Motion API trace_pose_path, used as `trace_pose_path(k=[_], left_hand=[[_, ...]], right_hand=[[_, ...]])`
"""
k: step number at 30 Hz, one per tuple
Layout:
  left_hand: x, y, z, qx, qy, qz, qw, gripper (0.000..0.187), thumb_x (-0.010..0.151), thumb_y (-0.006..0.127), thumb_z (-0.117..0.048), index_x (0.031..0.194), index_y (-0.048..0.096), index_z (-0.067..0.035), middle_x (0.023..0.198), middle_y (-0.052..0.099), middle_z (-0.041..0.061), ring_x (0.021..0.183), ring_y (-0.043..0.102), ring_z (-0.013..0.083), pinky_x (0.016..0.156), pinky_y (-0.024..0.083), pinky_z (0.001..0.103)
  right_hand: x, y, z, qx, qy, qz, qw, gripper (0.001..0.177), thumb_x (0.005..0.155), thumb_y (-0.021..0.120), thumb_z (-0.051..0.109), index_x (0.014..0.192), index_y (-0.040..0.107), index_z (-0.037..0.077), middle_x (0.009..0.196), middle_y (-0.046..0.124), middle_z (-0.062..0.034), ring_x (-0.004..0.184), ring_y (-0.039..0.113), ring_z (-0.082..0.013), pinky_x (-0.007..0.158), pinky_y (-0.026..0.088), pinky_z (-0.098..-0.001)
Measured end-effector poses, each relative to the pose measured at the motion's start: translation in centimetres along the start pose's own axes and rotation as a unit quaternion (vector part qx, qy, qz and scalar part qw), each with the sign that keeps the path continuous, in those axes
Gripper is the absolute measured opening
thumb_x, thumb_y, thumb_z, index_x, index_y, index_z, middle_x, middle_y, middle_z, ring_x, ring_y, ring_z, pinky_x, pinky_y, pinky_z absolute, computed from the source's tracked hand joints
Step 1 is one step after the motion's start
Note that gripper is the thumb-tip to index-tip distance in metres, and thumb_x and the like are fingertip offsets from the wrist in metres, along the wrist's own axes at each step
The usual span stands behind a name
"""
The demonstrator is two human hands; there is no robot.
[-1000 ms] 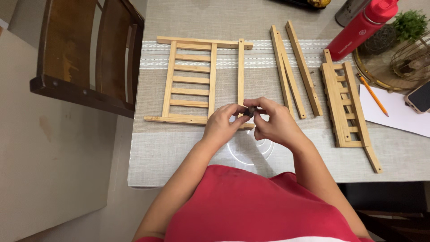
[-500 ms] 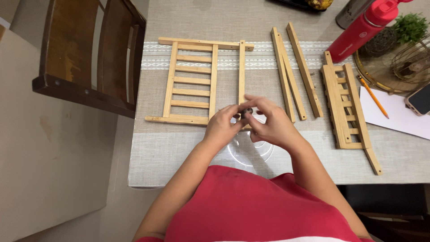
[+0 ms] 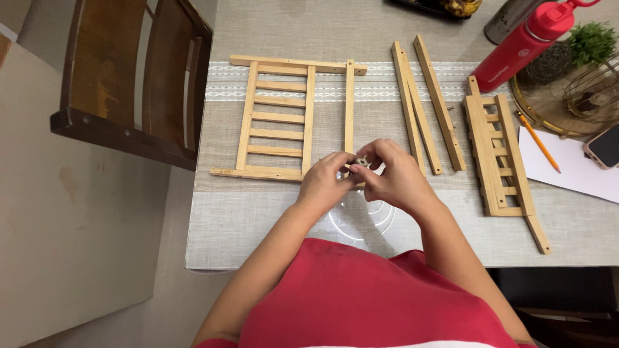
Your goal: The person assembles a small wooden rack by inserting screws into pre-drilled holes and tightening them with a screwdriver. They align wooden slats and secure them to the frame, working methodically across multiple joints.
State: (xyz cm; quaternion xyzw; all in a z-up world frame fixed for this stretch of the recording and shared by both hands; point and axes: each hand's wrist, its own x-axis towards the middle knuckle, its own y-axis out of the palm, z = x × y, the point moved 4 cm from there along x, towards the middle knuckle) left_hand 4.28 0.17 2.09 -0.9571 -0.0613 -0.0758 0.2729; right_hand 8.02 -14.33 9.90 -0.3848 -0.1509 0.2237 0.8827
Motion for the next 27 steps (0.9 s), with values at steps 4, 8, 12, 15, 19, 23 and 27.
trace_pose_path(k=[4,8,12,15,19,23,27], left_hand=[[0.3,0.0,0.1,-0.011,0.016,0.003,1.000,0.037,0.083,0.080,-0.026,0.114,0.070,-0.008,0.108,0.074,0.011,0.097,0.072,0.0291,0.082,0.056,0.042],[0.4,-0.1,0.1,0.003,0.013,0.008,1.000,0.037,0.085,0.080,-0.027,0.116,0.072,-0.009,0.108,0.074,0.011,0.098,0.072,0.0278,0.084,0.057,0.041],[0.3,-0.1,-0.3,-0.021,0.006,0.003,1.000,0.036,0.085,0.080,-0.028,0.113,0.070,-0.009,0.109,0.074,0.010,0.098,0.072,0.0259,0.082,0.057,0.040],[0.2,-0.1,-0.4,-0.026,0.002,0.008,1.000,0.035,0.084,0.080,-0.027,0.112,0.071,-0.009,0.109,0.074,0.009,0.099,0.072,0.0265,0.082,0.057,0.039],[0.4,-0.2,-0.3,-0.004,0.028,0.006,1.000,0.037,0.083,0.082,-0.026,0.113,0.070,-0.008,0.109,0.074,0.011,0.102,0.071,0.0299,0.084,0.056,0.041],[0.6,0.1,0.0,-0.025,0.002,0.022,0.999,0.036,0.082,0.078,-0.023,0.114,0.070,-0.010,0.110,0.075,0.009,0.101,0.073,0.0279,0.085,0.057,0.041],[0.3,0.4,-0.1,0.012,0.006,0.016,1.000,0.033,0.081,0.082,-0.023,0.109,0.070,-0.009,0.108,0.074,0.010,0.101,0.071,0.0307,0.084,0.056,0.042]], right_hand=[[-0.1,-0.5,0.0,0.091,0.076,0.049,0.992,0.021,0.092,0.072,0.016,0.111,0.073,0.007,0.107,0.069,-0.0099,0.068,0.075,-0.0206,0.061,0.061,-0.0311],[-0.6,-0.8,0.0,0.156,0.101,0.077,0.979,0.026,0.091,0.065,0.012,0.116,0.072,0.010,0.110,0.071,-0.0064,0.059,0.073,-0.0197,0.052,0.060,-0.0311],[-0.7,-1.3,2.2,0.040,-0.232,-0.094,0.967,0.025,0.093,0.071,0.010,0.117,0.068,0.002,0.117,0.067,-0.0131,0.079,0.071,-0.0256,0.064,0.057,-0.0329],[-0.3,0.1,-0.5,0.090,0.070,0.008,0.993,0.017,0.094,0.075,0.014,0.108,0.072,0.005,0.107,0.068,-0.0126,0.064,0.075,-0.0192,0.053,0.058,-0.0291],[-0.1,-0.2,-0.7,0.178,0.026,0.063,0.982,0.020,0.093,0.066,0.012,0.112,0.071,0.008,0.110,0.068,-0.0072,0.071,0.074,-0.0176,0.052,0.059,-0.0277],[-0.2,-0.4,0.1,0.110,-0.054,-0.020,0.992,0.029,0.089,0.076,0.016,0.115,0.070,0.005,0.107,0.065,-0.0117,0.075,0.071,-0.0226,0.055,0.059,-0.0305],[-0.1,0.5,-0.8,0.118,0.100,0.028,0.988,0.021,0.093,0.076,0.019,0.105,0.071,0.003,0.101,0.067,-0.0107,0.063,0.075,-0.0204,0.053,0.060,-0.0310]])
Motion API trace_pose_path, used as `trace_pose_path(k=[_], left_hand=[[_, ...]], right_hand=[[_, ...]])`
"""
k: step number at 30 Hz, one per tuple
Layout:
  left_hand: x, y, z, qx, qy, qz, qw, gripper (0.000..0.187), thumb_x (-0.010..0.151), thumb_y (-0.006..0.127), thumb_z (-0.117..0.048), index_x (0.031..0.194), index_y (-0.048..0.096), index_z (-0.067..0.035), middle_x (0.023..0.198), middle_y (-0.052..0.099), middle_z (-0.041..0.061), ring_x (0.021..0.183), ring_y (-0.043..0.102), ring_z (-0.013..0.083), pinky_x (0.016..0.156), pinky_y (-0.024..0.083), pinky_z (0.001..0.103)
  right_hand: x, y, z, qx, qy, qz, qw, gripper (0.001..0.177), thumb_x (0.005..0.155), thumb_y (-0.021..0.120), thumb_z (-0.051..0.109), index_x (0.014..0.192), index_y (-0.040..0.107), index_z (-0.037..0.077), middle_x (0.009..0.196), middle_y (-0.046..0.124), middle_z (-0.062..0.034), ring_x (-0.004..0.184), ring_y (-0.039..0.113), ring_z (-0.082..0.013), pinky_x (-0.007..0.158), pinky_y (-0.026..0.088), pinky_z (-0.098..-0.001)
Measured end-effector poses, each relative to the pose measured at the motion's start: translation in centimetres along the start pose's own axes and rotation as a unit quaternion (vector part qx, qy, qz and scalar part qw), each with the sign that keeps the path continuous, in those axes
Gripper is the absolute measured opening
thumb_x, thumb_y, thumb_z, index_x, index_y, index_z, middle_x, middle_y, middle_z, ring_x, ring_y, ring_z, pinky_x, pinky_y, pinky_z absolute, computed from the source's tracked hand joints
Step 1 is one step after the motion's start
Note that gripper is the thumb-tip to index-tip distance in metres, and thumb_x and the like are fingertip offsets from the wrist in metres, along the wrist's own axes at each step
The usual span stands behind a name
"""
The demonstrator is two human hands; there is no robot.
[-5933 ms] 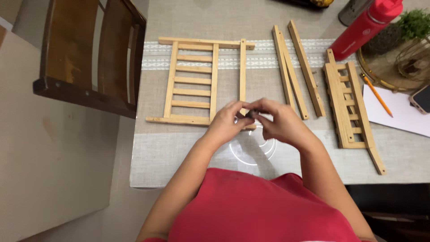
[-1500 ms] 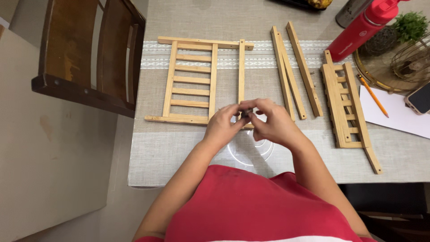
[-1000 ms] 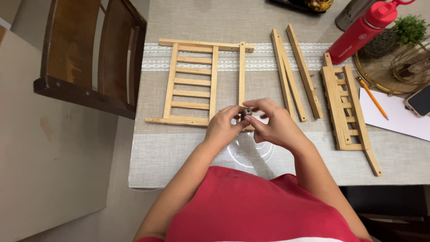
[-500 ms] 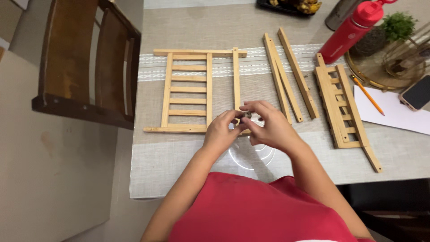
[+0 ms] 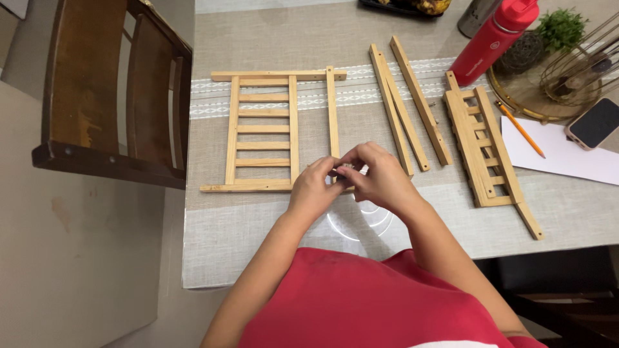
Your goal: The person assembles a small wooden rack by inserting screws into pre-drilled holes and tightening them with a screwdriver. They align wooden slats and secure them to the frame, working methodically across multiple joints.
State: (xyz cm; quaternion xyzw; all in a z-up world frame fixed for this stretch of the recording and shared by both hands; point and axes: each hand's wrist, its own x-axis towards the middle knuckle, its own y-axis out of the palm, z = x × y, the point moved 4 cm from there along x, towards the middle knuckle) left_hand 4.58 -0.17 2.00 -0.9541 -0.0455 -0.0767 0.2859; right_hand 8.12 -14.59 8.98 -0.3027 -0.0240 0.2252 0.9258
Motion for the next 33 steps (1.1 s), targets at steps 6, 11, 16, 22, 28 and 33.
trace_pose_path(k=[6,11,16,22,28,33], left_hand=[[0.5,-0.5,-0.1,-0.025,-0.003,0.006,1.000,0.039,0.079,0.081,-0.023,0.114,0.071,-0.010,0.107,0.074,0.008,0.098,0.072,0.0271,0.084,0.057,0.039],[0.7,-0.2,0.2,-0.012,-0.023,0.010,1.000,0.039,0.080,0.083,-0.030,0.109,0.070,-0.008,0.107,0.073,0.008,0.095,0.073,0.0255,0.080,0.057,0.038],[0.4,-0.2,0.6,-0.005,0.021,0.027,0.999,0.038,0.080,0.083,-0.029,0.107,0.070,-0.006,0.104,0.072,0.010,0.094,0.070,0.0299,0.081,0.056,0.041],[0.9,-0.1,1.0,0.010,0.006,0.045,0.999,0.036,0.083,0.082,-0.027,0.109,0.070,-0.004,0.105,0.071,0.012,0.097,0.070,0.0311,0.082,0.055,0.042],[0.9,-1.0,0.0,-0.035,0.028,0.057,0.997,0.041,0.083,0.081,-0.026,0.117,0.071,-0.007,0.107,0.073,0.008,0.097,0.072,0.0261,0.085,0.056,0.040],[1.0,-0.7,0.0,0.004,-0.017,0.053,0.998,0.040,0.081,0.081,-0.026,0.113,0.069,-0.006,0.109,0.072,0.009,0.096,0.072,0.0257,0.084,0.057,0.039]], right_hand=[[-0.2,-0.7,0.3,0.075,0.034,0.062,0.995,0.025,0.091,0.066,0.013,0.116,0.070,0.011,0.102,0.069,-0.0038,0.065,0.074,-0.0226,0.052,0.060,-0.0310],[0.3,-0.6,0.5,-0.016,-0.048,0.009,0.999,0.021,0.090,0.073,0.012,0.111,0.073,0.007,0.107,0.066,-0.0125,0.075,0.074,-0.0214,0.056,0.062,-0.0335],[0.1,-0.9,0.9,-0.004,-0.156,0.073,0.985,0.029,0.089,0.066,0.007,0.116,0.074,0.010,0.120,0.069,-0.0049,0.089,0.074,-0.0202,0.064,0.064,-0.0305],[0.0,-0.4,0.8,-0.038,-0.055,0.018,0.998,0.026,0.088,0.076,0.012,0.114,0.072,0.008,0.109,0.062,-0.0114,0.075,0.074,-0.0221,0.061,0.062,-0.0333],[0.2,-1.0,-0.4,0.051,-0.034,0.060,0.996,0.029,0.089,0.062,0.009,0.116,0.072,0.009,0.116,0.066,-0.0051,0.079,0.076,-0.0203,0.062,0.063,-0.0327],[0.3,-0.5,0.2,-0.078,-0.149,-0.027,0.985,0.033,0.088,0.081,0.017,0.117,0.072,0.005,0.106,0.063,-0.0151,0.085,0.070,-0.0233,0.066,0.058,-0.0340]])
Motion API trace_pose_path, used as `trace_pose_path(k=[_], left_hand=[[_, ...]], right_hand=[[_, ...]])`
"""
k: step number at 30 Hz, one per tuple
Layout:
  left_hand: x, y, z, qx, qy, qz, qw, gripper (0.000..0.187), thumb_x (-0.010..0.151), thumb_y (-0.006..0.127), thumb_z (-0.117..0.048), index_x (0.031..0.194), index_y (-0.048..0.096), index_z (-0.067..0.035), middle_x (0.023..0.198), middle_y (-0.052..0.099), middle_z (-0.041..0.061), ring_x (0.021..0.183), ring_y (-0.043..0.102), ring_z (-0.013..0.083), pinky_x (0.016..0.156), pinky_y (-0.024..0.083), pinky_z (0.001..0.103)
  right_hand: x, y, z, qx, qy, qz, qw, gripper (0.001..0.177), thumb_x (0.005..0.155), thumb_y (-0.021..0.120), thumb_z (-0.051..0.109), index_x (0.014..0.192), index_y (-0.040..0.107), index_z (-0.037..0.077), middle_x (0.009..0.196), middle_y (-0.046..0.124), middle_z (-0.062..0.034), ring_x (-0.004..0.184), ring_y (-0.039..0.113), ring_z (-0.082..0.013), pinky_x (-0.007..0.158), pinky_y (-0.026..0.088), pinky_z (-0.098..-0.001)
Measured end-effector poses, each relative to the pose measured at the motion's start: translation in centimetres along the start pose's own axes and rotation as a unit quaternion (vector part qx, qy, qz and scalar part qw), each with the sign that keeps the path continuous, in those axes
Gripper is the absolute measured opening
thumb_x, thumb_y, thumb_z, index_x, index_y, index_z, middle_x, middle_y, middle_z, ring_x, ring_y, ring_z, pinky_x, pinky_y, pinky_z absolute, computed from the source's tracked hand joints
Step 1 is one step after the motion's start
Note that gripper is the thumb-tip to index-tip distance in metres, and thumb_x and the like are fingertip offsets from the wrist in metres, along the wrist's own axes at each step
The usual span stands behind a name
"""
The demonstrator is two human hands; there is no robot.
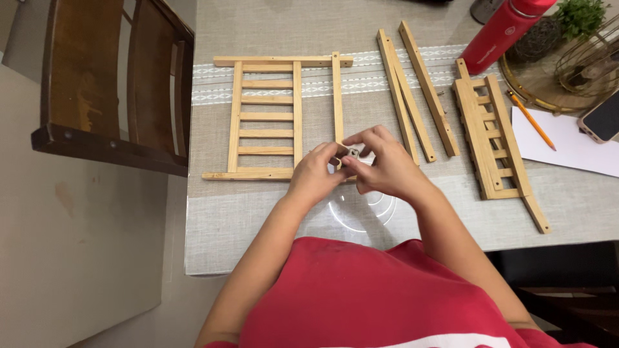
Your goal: The person assembles a small wooden rack by inserting screws into pre-drilled holes and tightening them with a screwdriver. They align wooden slats and secure them to the frame, working methodically across multiple joints.
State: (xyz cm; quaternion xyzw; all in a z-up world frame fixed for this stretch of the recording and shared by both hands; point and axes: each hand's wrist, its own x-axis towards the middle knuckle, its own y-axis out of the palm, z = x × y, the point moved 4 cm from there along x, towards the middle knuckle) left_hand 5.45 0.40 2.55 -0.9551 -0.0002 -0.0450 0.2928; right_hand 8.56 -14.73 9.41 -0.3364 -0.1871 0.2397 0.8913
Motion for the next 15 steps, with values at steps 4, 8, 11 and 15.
trace_pose_path(k=[4,8,11,15], left_hand=[[0.0,0.3,0.3,0.016,0.008,-0.003,1.000,0.040,0.081,0.083,-0.028,0.110,0.068,-0.005,0.109,0.071,0.011,0.098,0.070,0.0286,0.083,0.056,0.041],[0.0,0.4,0.8,-0.041,0.028,0.009,0.999,0.038,0.086,0.080,-0.026,0.118,0.069,-0.007,0.110,0.074,0.009,0.101,0.071,0.0268,0.086,0.056,0.040],[0.0,0.5,1.0,-0.075,0.012,0.003,0.997,0.042,0.082,0.080,-0.025,0.118,0.068,-0.007,0.112,0.073,0.007,0.095,0.073,0.0236,0.085,0.058,0.038],[-0.1,1.2,1.3,-0.013,-0.036,-0.001,0.999,0.042,0.080,0.083,-0.024,0.113,0.066,-0.005,0.113,0.068,0.009,0.094,0.073,0.0239,0.084,0.058,0.038]], right_hand=[[0.3,0.4,-0.7,0.084,0.134,0.065,0.985,0.025,0.092,0.072,0.018,0.116,0.070,0.008,0.110,0.068,-0.0113,0.083,0.076,-0.0194,0.058,0.063,-0.0307],[-0.2,-0.2,-1.3,0.166,0.185,0.109,0.962,0.034,0.093,0.061,0.014,0.126,0.068,0.014,0.113,0.074,-0.0097,0.077,0.073,-0.0214,0.054,0.062,-0.0306],[0.0,-0.2,-0.2,0.135,0.012,0.059,0.989,0.034,0.096,0.063,0.008,0.130,0.067,0.008,0.130,0.067,-0.0153,0.093,0.072,-0.0230,0.072,0.060,-0.0316],[-0.2,0.6,-0.4,0.022,0.072,0.008,0.997,0.027,0.092,0.077,0.016,0.117,0.072,0.007,0.111,0.065,-0.0145,0.084,0.072,-0.0219,0.063,0.061,-0.0304]])
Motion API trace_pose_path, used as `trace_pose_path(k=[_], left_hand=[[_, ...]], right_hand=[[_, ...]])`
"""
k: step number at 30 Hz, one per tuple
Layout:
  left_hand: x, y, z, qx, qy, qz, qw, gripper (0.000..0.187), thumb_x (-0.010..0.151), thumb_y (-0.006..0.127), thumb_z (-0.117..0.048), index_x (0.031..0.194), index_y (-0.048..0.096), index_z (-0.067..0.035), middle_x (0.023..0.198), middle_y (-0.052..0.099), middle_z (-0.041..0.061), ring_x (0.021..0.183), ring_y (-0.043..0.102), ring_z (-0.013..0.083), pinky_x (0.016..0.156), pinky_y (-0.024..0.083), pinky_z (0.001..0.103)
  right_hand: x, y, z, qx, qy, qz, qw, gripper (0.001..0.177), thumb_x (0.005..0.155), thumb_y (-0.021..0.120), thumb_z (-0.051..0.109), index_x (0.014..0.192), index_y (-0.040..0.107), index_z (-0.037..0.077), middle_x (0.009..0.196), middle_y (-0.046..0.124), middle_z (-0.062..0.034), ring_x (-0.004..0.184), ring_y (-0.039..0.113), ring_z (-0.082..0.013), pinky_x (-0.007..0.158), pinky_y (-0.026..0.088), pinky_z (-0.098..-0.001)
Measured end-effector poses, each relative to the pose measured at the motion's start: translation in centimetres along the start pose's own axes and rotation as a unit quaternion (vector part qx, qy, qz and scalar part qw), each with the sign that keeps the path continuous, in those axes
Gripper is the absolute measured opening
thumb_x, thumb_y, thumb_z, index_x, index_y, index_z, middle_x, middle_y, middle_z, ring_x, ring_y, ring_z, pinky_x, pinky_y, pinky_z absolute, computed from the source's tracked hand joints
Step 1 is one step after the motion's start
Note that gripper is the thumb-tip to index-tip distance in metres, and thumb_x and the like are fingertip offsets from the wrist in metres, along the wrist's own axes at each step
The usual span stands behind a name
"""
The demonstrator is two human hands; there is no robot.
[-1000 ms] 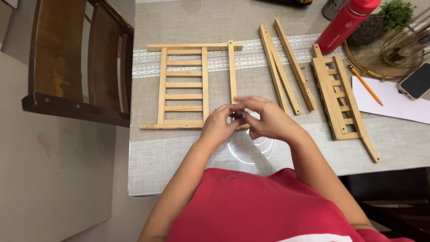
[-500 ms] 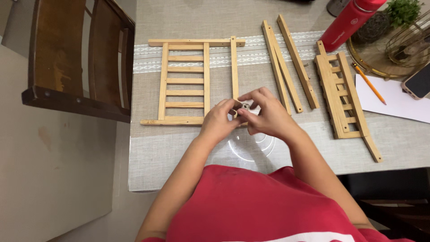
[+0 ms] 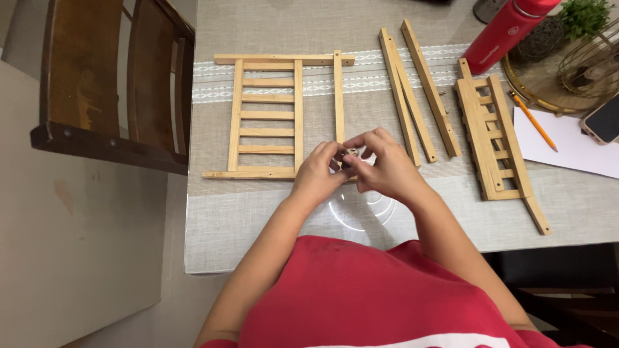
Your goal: The person assembles a small wooden rack by inserting screws into pre-drilled holes and tightening them with a screwdriver. They align wooden slats and secure them to the frame, working methodically across multiple joints.
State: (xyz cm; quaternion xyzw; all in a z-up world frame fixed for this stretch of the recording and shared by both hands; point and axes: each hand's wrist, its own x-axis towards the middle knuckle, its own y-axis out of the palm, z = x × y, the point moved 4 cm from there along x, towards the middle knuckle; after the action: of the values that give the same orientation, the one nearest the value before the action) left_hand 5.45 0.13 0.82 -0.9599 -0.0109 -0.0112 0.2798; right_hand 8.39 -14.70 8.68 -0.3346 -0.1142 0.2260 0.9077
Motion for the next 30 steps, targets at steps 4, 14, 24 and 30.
trace_pose_path(k=[4,14,24,30], left_hand=[[-0.3,0.0,-0.5,-0.017,0.101,-0.044,0.994,0.040,0.083,0.080,-0.018,0.117,0.065,-0.004,0.119,0.066,0.013,0.103,0.069,0.0301,0.086,0.056,0.041],[-0.5,0.2,-0.5,-0.019,0.046,-0.054,0.997,0.036,0.077,0.081,-0.020,0.108,0.069,-0.005,0.106,0.072,0.011,0.101,0.069,0.0314,0.083,0.056,0.042],[-0.3,-0.3,0.2,-0.031,0.067,-0.041,0.996,0.039,0.087,0.075,-0.020,0.122,0.067,-0.006,0.110,0.071,0.013,0.101,0.069,0.0319,0.085,0.055,0.043],[-0.1,-1.0,-0.5,-0.019,0.031,-0.032,0.999,0.031,0.082,0.078,-0.017,0.110,0.066,-0.007,0.105,0.071,0.011,0.094,0.072,0.0272,0.082,0.057,0.040]], right_hand=[[-0.1,-0.2,0.0,0.068,0.063,0.058,0.994,0.024,0.094,0.068,0.014,0.118,0.072,0.008,0.114,0.064,-0.0116,0.076,0.077,-0.0212,0.061,0.063,-0.0306],[-0.7,1.0,-0.2,0.072,-0.016,0.018,0.997,0.021,0.092,0.072,0.011,0.113,0.072,0.006,0.119,0.062,-0.0137,0.086,0.072,-0.0223,0.064,0.061,-0.0333],[-0.2,0.7,0.2,0.091,-0.070,-0.058,0.992,0.025,0.093,0.071,0.009,0.117,0.067,0.007,0.110,0.068,-0.0089,0.104,0.074,-0.0221,0.078,0.063,-0.0321],[-0.6,0.4,1.6,0.022,-0.057,-0.088,0.994,0.023,0.086,0.078,0.015,0.107,0.074,0.005,0.105,0.064,-0.0125,0.070,0.070,-0.0234,0.061,0.057,-0.0365]])
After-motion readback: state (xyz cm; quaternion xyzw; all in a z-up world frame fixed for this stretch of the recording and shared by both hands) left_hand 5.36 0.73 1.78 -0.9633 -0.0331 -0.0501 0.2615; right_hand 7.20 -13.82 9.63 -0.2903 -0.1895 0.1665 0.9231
